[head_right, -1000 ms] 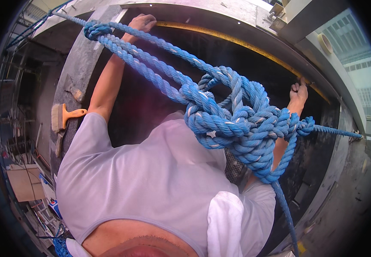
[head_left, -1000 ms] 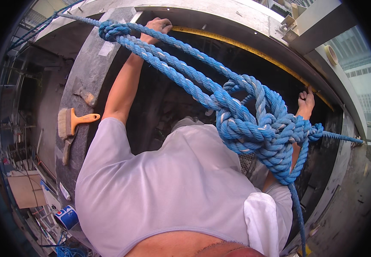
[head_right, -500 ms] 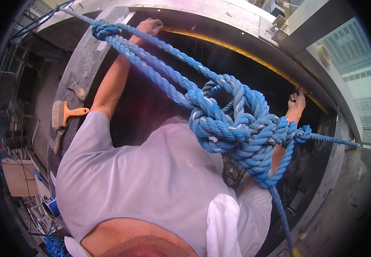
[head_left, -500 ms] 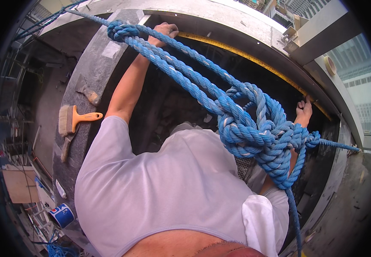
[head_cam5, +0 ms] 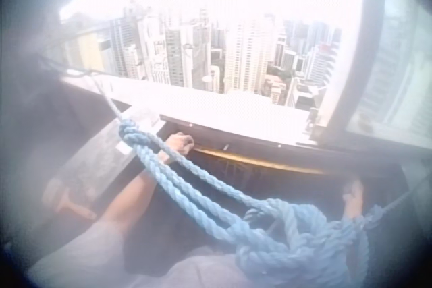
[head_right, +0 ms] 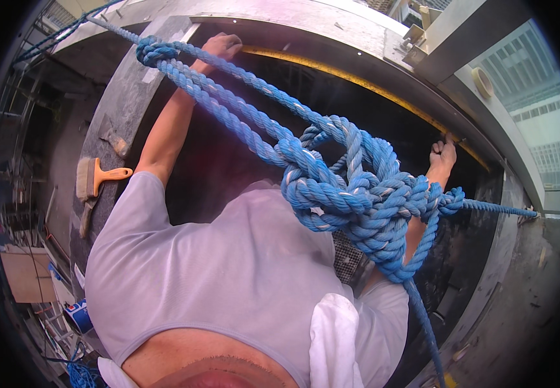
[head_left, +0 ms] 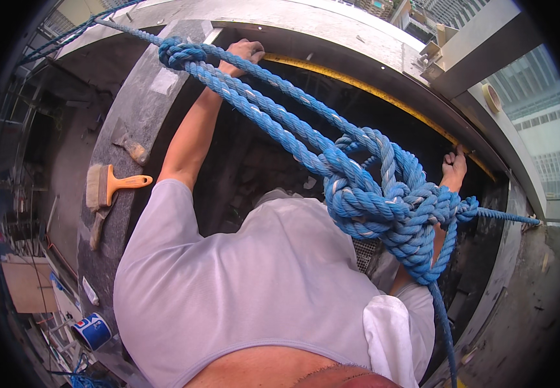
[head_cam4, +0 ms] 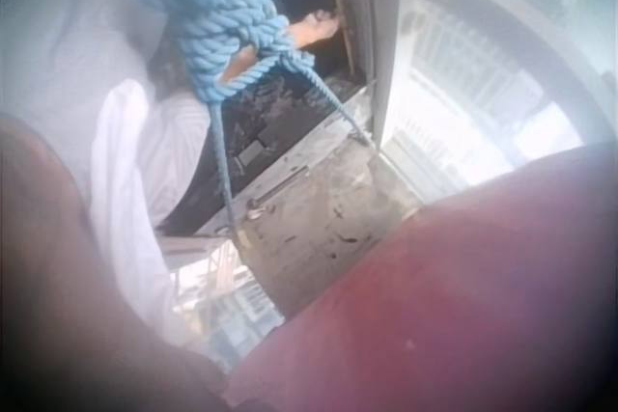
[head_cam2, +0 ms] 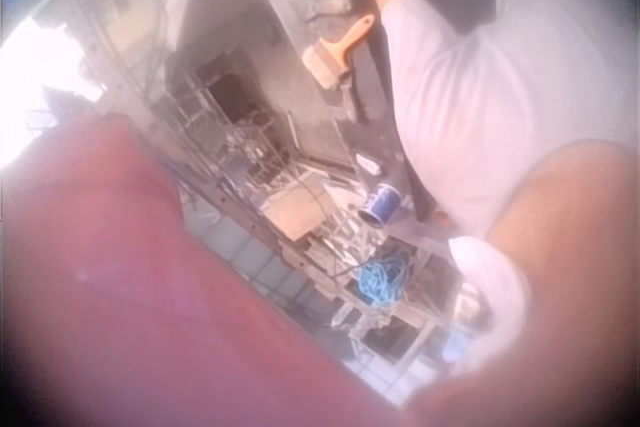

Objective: The person measures a curved stone slab and a circular opening using a tape measure and a set square, then marks the stone with a pencil. The person repeatedly repositions the tools to take multiple measurements and draw lines on the stone surface.

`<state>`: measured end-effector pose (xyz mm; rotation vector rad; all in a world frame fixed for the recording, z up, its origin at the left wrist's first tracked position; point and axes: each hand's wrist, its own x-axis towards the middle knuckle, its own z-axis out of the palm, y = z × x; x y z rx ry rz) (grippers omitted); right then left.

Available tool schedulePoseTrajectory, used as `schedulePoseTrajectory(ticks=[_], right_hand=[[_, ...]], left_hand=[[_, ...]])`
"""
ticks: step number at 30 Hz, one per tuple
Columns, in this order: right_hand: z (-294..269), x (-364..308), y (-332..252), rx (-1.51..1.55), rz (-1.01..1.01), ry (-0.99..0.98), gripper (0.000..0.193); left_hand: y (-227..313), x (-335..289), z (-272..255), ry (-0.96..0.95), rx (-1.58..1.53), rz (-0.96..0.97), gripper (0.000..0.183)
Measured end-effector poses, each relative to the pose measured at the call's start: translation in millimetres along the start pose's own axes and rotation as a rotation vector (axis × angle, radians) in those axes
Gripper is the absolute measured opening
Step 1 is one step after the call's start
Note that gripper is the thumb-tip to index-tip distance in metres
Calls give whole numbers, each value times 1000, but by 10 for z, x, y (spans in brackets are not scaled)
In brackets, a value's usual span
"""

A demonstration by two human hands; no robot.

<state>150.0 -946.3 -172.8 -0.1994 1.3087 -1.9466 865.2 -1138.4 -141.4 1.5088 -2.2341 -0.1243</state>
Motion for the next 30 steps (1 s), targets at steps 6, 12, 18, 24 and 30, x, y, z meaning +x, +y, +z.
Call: schedulePoseTrajectory(ticks=[6,12,18,24,30], right_hand=[[69,-100,-32,11,3,21,20],[59,-109,-16,-6,-16,13,21],[3,-4,-9,-29,4,21,19],[12,12,-19,4,25,12,21],[-29,48,2,-24,19,15,23]], left_hand=[[14,-14,-5,-9,5,-13,31],[15,13,-10,-13,-5,-43,31],[7,29,-4,-21,5,-36,33],[-31,40,24,-21,-9,-57,30],[-39,44,25,-7,-2,-46,30]])
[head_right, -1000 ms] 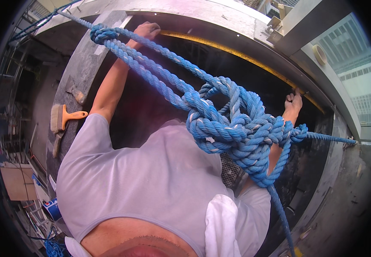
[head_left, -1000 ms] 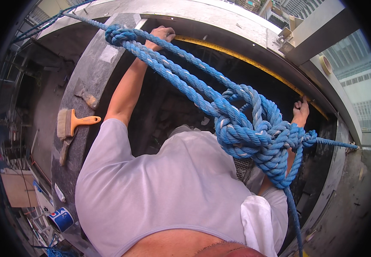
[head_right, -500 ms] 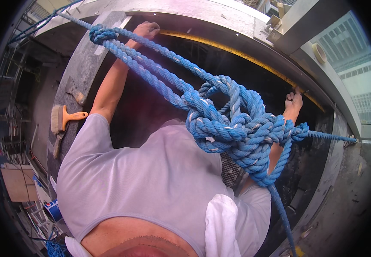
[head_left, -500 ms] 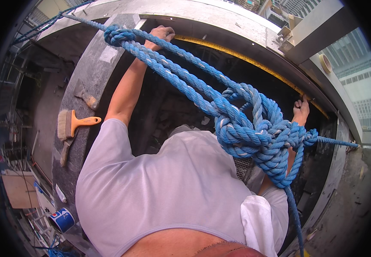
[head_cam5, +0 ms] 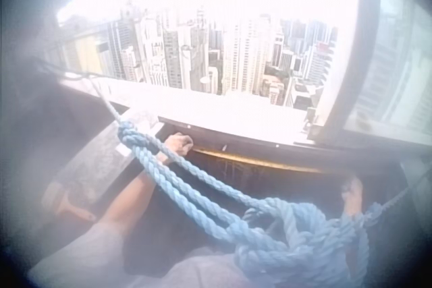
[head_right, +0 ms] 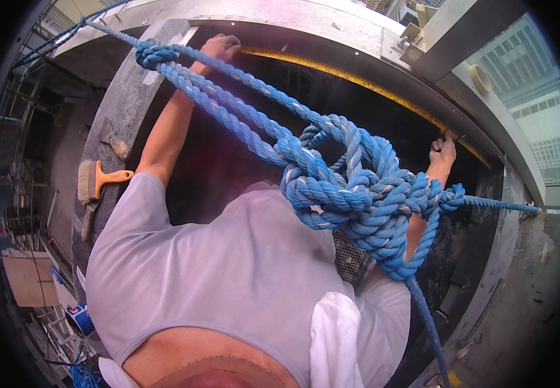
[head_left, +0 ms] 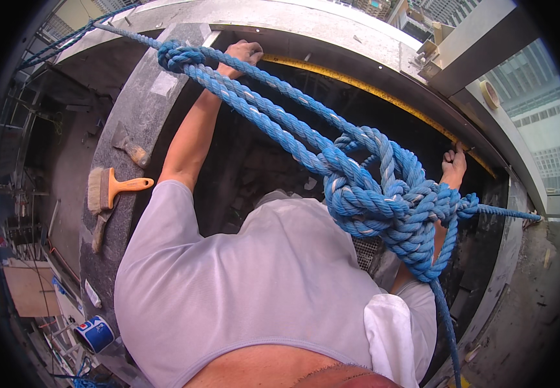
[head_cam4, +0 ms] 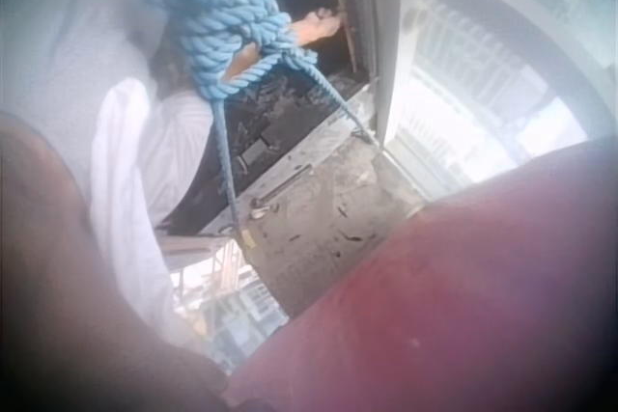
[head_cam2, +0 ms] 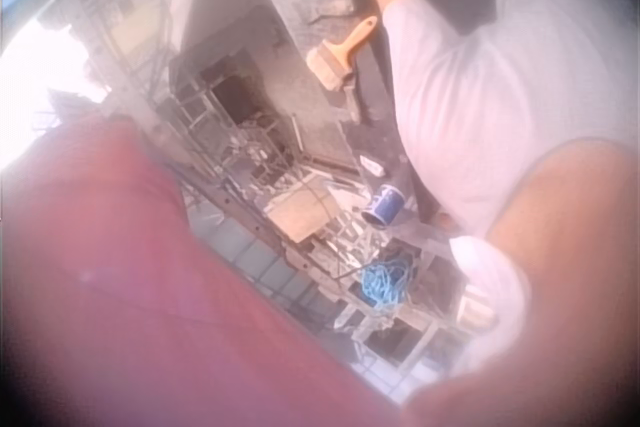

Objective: The person measures a curved stone slab and a circular opening using a tape measure and a set square, then marks the stone with a pencil. The person repeatedly repositions the tools to take multiple measurements and draw lines on the stone surface.

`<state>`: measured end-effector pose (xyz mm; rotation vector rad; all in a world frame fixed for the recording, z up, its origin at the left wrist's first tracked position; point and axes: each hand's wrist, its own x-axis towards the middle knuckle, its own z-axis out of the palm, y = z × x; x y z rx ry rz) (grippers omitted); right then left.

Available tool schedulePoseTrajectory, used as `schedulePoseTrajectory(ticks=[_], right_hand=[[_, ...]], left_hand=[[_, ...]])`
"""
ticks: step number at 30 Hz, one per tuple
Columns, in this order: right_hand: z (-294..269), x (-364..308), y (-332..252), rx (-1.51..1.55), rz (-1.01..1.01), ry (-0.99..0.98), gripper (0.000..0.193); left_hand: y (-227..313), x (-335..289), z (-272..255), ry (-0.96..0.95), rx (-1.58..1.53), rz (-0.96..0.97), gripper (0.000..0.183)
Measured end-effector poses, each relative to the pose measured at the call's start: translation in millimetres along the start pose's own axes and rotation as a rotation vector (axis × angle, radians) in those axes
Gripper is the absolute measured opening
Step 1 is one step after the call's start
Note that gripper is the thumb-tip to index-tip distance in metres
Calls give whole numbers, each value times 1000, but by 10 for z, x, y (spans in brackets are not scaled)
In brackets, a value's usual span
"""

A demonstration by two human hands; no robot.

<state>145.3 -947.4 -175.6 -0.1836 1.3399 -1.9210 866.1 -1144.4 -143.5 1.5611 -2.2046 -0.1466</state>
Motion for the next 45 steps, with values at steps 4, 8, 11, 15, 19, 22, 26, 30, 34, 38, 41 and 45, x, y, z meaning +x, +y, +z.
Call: schedulePoseTrajectory(ticks=[4,8,11,15,19,22,26,30,34,38,41,45], right_hand=[[-7,37,0,19,4,-5,26],[24,-10,-7,3,-3,14,31],[59,-83,-16,-12,-12,28,33],[105,-164,-27,-13,-14,27,33],[115,-206,-20,-6,-37,28,34],[103,-200,-6,-1,-41,21,30],[87,-136,-3,-9,-30,13,25],[63,-97,-10,-6,-11,7,24],[47,-125,-4,-3,-26,8,25],[80,-135,-6,1,12,29,25],[78,-246,1,9,-14,-39,22],[-13,-767,175,11,-45,-188,20]], left_hand=[[30,-4,-8,-19,7,-20,30],[37,12,6,-13,-7,-3,30],[28,20,20,-3,2,12,31],[39,22,7,-11,4,4,31],[76,11,-25,-13,10,-3,32],[93,1,-33,-11,9,-7,32],[96,12,-38,-19,13,-2,32],[104,12,-52,-26,8,-12,32],[92,-1,-28,9,7,13,30],[61,27,-29,-15,10,9,31],[123,-61,-89,-3,-32,28,33],[465,-426,38,22,-306,-75,44]])
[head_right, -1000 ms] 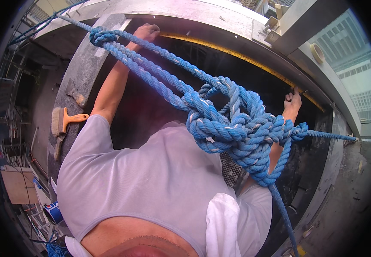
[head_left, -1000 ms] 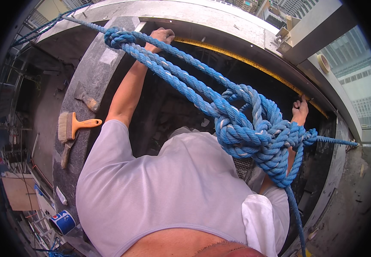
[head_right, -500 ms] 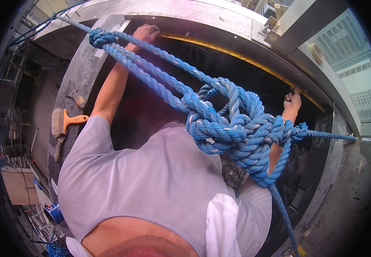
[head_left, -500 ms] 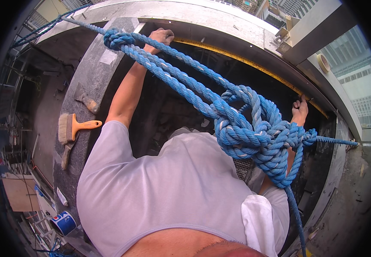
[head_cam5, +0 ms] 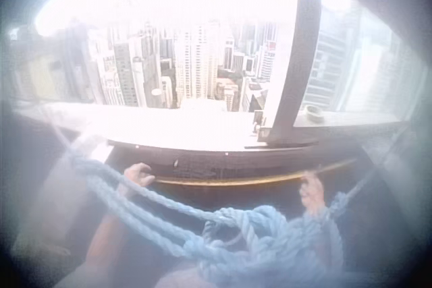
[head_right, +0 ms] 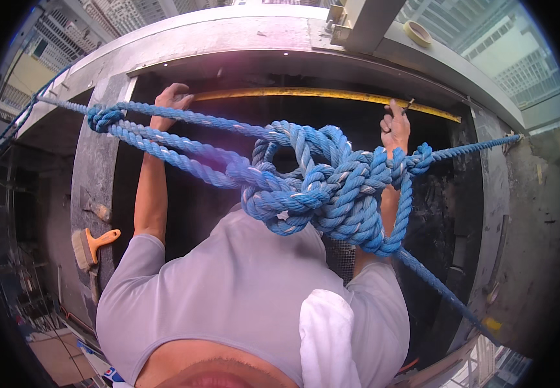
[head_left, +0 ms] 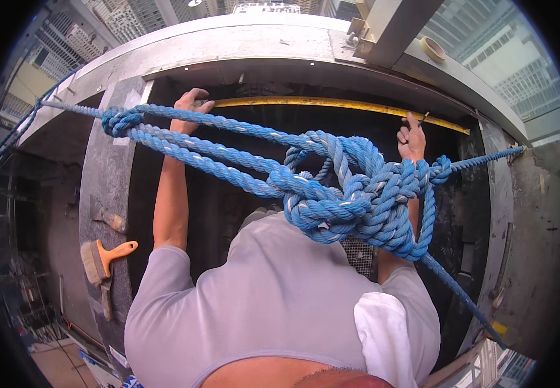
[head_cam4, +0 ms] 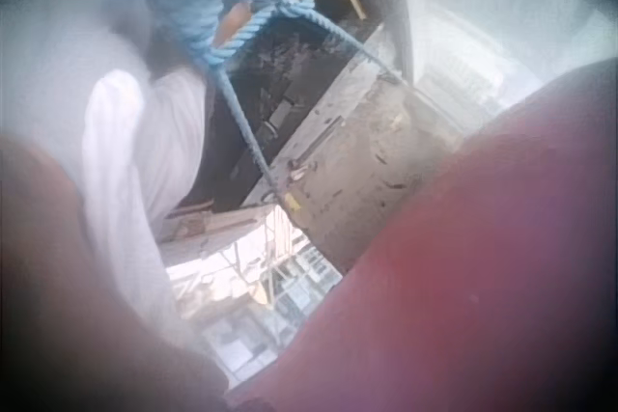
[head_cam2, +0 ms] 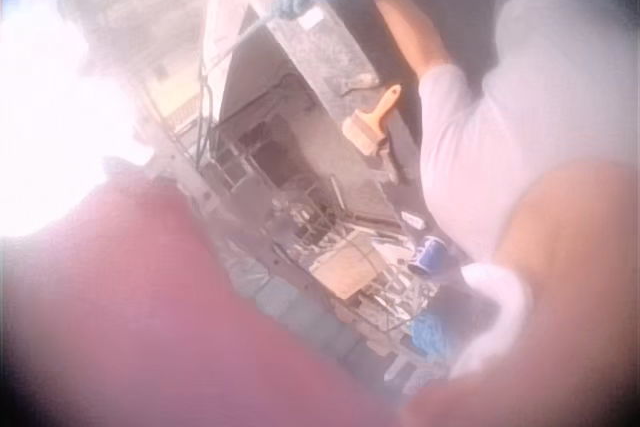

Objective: The person measures a curved stone slab and a circular opening using a tape measure and a set square, then marks the stone with a pencil. The person repeatedly repositions the tools to take multiple measurements and draw lines on the stone surface.

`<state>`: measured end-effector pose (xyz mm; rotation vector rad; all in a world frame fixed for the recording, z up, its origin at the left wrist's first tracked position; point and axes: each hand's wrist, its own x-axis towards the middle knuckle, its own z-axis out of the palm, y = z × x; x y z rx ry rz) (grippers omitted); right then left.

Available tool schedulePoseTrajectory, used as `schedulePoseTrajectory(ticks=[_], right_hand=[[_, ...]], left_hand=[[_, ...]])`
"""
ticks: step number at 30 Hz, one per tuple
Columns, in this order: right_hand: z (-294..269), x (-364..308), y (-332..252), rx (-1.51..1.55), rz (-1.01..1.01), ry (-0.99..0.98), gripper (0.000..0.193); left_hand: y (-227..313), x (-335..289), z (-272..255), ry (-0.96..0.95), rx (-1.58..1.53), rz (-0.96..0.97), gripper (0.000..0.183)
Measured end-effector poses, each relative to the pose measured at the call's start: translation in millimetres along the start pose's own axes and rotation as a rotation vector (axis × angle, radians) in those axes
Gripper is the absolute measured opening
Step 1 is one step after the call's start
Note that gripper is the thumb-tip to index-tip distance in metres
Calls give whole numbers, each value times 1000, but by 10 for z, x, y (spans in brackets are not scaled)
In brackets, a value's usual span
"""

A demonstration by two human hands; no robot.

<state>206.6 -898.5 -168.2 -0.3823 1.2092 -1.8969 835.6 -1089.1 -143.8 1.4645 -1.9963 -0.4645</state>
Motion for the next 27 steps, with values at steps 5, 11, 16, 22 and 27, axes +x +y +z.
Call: schedulePoseTrajectory(ticks=[5,11,16,22,27], right_hand=[[208,-812,413,-424,370,-100,21],[153,-913,635,-138,294,-117,41],[-322,-1413,1097,421,-295,517,39],[-1396,-2195,1189,379,-600,946,32],[-1990,-3527,1557,-634,-404,1532,32]], left_hand=[[534,-320,868,-524,-327,-72,40],[1569,41,1561,-922,-636,182,57],[1892,-316,1815,-1167,-811,280,56],[275,-650,2273,-1155,-346,-20,44],[-1051,-1368,2340,-1260,49,-406,41]])
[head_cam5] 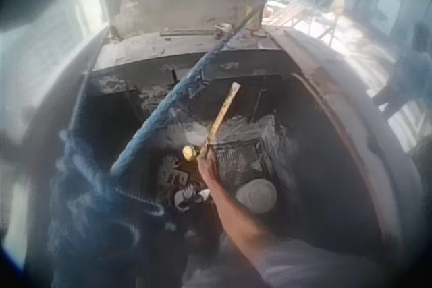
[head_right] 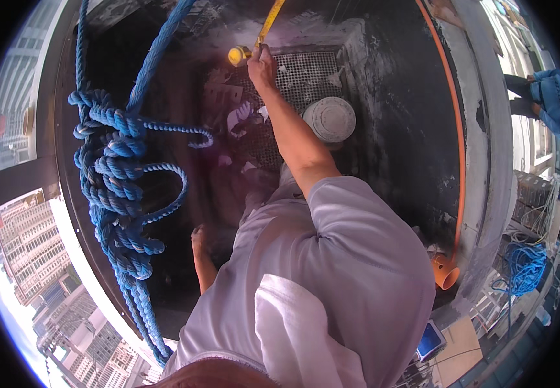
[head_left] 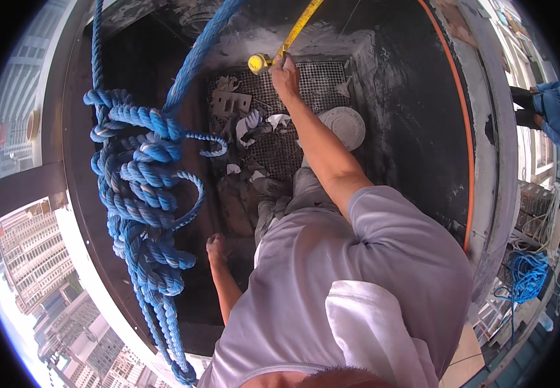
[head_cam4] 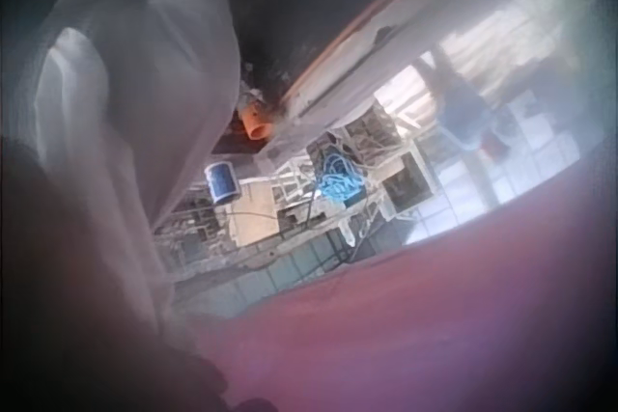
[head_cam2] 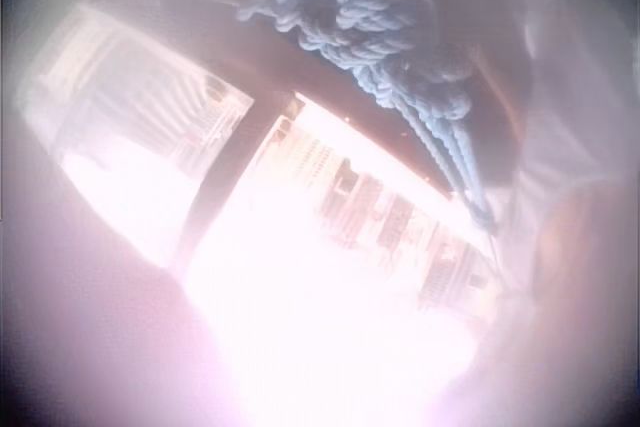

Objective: The person measures a curved stone slab and a circular opening using a tape measure and a set square, then marks the stone with a pencil. The person repeatedly repositions the tools to take multiple measurements and draw lines on the stone surface.

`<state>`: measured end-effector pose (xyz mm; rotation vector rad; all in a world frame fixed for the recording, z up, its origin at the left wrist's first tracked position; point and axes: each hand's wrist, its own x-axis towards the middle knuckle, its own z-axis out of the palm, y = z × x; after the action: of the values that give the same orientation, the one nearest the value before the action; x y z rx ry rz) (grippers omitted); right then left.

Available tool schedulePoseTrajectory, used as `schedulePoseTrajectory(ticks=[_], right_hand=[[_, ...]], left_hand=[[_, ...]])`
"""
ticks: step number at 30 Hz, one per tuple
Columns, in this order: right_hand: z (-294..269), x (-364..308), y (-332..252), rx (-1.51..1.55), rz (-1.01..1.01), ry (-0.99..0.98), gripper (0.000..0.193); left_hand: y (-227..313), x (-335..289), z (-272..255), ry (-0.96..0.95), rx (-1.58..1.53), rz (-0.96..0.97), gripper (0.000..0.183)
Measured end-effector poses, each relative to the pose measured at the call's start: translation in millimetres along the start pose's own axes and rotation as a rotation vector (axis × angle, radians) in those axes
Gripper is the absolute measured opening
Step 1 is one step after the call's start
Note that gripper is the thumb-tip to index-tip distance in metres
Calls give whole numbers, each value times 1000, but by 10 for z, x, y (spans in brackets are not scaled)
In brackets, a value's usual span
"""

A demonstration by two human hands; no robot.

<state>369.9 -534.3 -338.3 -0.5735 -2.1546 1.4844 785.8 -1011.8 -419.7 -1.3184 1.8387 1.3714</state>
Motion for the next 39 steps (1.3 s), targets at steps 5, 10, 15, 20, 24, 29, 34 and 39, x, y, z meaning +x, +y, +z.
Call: schedulePoseTrajectory(ticks=[5,10,15,20,24,29,34,39], right_hand=[[-1656,-511,191,-166,-78,-115,27],[-2870,-986,-170,-35,-131,-192,22],[-3632,-929,-722,83,-315,-179,20],[-4127,-513,-1161,118,-312,-68,21],[-4373,-250,-1365,495,-3,-63,18],[-4722,35,-1313,763,223,21,27],[-5218,407,-1352,576,351,106,31],[-5734,887,-1981,360,758,112,31]], left_hand=[[350,-412,1289,-262,706,528,55],[2176,-1585,2927,-677,246,932,46],[3340,-3194,3863,-1205,40,950,52],[3895,-4316,4349,-840,219,1664,24],[4429,-4860,4684,-898,316,1783,15],[4973,-5237,5452,-1021,239,1568,19],[5812,-5314,6627,-1339,86,1249,27],[6995,-5374,7594,-1237,69,1019,29]])
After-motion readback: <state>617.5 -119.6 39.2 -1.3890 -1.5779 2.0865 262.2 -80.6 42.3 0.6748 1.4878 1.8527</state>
